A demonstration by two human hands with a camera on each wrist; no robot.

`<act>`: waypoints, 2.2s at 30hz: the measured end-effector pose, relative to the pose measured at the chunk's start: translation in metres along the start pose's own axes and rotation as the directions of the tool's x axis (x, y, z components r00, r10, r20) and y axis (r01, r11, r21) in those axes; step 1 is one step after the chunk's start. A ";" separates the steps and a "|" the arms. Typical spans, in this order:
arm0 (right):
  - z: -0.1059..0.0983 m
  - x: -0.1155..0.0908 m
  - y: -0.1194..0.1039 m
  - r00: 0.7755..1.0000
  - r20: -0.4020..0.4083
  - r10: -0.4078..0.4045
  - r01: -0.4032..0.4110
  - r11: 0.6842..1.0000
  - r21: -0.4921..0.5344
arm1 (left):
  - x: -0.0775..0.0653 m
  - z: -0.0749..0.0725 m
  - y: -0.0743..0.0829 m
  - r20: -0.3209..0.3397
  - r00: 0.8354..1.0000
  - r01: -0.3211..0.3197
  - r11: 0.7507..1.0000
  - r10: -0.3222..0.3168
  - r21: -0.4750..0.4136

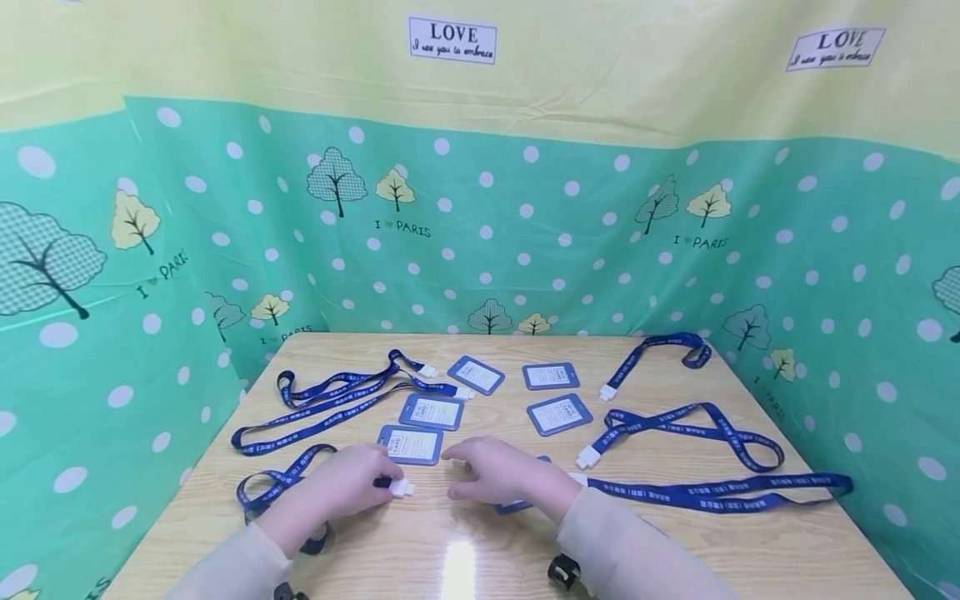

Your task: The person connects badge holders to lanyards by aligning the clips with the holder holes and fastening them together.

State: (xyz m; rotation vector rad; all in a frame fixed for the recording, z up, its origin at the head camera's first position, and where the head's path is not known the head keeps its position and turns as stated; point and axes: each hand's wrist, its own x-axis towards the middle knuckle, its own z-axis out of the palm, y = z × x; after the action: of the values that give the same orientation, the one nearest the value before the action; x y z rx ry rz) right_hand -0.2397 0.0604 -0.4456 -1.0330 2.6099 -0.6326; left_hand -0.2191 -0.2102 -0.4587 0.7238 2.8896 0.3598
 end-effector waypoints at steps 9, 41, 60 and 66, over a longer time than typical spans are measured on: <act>0.002 0.005 -0.005 0.999 0.006 -0.046 0.046 0.999 -0.014 | -0.010 -0.007 -0.011 -0.013 0.990 0.138 0.990 -0.138 -0.005; -0.015 0.027 -0.015 0.999 -0.033 -0.029 0.026 0.995 -0.101 | -0.010 -0.012 -0.011 0.023 0.966 0.258 0.965 -0.257 -0.040; -0.002 0.039 -0.017 0.994 0.101 -0.052 0.074 0.972 -0.225 | -0.009 -0.017 -0.008 0.030 0.970 0.241 0.970 -0.240 -0.027; 0.001 0.037 -0.014 0.987 0.141 -0.083 0.119 0.957 -0.265 | -0.008 -0.017 -0.009 0.028 0.972 0.235 0.972 -0.235 -0.010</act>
State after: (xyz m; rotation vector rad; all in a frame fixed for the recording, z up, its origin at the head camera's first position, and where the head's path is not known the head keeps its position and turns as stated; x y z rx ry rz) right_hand -0.2577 0.0248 -0.4428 -1.2490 2.5918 -0.2190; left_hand -0.2192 -0.2248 -0.4439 0.3742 2.9011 0.3355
